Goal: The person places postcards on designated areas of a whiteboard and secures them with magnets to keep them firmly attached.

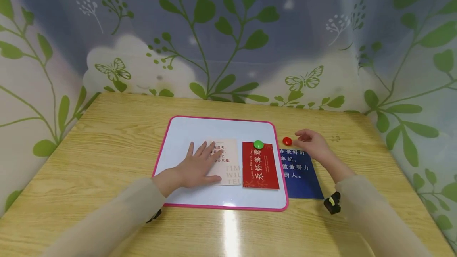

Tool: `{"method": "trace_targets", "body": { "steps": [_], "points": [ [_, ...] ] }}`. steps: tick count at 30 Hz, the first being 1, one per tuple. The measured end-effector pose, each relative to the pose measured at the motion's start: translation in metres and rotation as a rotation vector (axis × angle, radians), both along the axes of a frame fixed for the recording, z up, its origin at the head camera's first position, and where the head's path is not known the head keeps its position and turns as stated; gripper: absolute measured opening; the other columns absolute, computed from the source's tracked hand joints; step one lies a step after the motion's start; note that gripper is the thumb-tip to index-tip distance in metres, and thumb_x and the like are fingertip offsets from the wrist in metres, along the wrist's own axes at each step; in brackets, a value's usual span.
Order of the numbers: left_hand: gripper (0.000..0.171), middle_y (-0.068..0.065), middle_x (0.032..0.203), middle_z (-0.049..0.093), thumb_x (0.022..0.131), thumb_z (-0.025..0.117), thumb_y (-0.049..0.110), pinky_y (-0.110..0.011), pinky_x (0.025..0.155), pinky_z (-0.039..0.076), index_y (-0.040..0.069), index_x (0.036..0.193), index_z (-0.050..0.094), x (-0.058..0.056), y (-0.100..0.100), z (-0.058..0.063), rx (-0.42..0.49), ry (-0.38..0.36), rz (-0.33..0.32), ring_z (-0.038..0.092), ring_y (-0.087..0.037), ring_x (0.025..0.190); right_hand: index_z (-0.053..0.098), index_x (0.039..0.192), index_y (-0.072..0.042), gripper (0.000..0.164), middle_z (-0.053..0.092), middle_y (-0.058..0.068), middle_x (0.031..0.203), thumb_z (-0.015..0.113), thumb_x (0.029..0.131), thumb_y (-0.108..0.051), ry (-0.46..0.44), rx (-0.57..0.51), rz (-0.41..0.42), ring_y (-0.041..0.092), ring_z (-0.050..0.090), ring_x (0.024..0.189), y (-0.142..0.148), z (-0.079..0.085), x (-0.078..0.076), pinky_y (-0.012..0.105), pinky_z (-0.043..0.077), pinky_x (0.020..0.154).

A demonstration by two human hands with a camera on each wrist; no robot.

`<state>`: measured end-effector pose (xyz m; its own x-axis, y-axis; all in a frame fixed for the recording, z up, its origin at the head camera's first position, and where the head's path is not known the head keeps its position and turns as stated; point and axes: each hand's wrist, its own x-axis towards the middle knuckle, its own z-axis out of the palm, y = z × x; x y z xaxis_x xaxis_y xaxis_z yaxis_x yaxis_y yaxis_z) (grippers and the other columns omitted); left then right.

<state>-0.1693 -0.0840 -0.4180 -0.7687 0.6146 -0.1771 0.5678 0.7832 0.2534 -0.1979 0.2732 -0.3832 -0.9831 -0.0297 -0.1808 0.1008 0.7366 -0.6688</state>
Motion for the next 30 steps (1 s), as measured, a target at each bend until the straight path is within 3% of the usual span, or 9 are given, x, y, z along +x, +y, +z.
{"method": "trace_targets", "body": {
  "steps": [7, 18, 26, 30],
  "points": [
    [0.078, -0.017, 0.157, 0.011, 0.091, 0.048, 0.055, -0.063, 0.112, -0.001, 0.011, 0.150, 0.021, 0.001, 0.005, -0.006, -0.050, -0.030, 0.014, 0.006, -0.039, 0.145, 0.044, 0.130, 0.007, 0.048, 0.046, 0.031, 0.130, 0.056, 0.093, -0.022, -0.014, 0.012, -0.015, 0.044, 0.045, 0.120, 0.005, -0.003, -0.001, 0.053, 0.042, 0.097],
    [0.079, -0.010, 0.159, 0.009, 0.090, 0.047, 0.057, -0.062, 0.111, -0.002, 0.016, 0.151, 0.018, -0.002, -0.001, -0.005, -0.078, -0.045, -0.016, 0.005, -0.032, 0.146, 0.045, 0.130, 0.006, 0.048, 0.046, 0.031, 0.131, 0.055, 0.094, -0.024, -0.028, 0.028, -0.036, 0.044, 0.045, 0.120, 0.008, -0.005, 0.000, 0.052, 0.042, 0.097],
    [0.078, -0.013, 0.158, 0.009, 0.091, 0.046, 0.056, -0.062, 0.112, -0.001, 0.013, 0.150, 0.020, 0.002, -0.005, -0.005, -0.006, -0.001, -0.030, 0.005, -0.036, 0.145, 0.043, 0.132, 0.005, 0.051, 0.039, 0.031, 0.138, 0.055, 0.093, -0.026, -0.023, 0.082, -0.006, 0.047, 0.035, 0.129, 0.009, -0.005, 0.000, 0.057, 0.035, 0.103],
    [0.076, -0.013, 0.158, 0.012, 0.091, 0.045, 0.056, -0.062, 0.112, 0.000, 0.015, 0.150, 0.020, 0.008, -0.006, -0.004, -0.015, 0.030, -0.065, 0.007, -0.036, 0.145, 0.043, 0.133, 0.004, 0.054, 0.034, 0.032, 0.142, 0.057, 0.092, -0.028, -0.002, 0.126, 0.006, 0.050, 0.029, 0.131, 0.009, -0.005, -0.001, 0.062, 0.029, 0.104]
  ]
}}
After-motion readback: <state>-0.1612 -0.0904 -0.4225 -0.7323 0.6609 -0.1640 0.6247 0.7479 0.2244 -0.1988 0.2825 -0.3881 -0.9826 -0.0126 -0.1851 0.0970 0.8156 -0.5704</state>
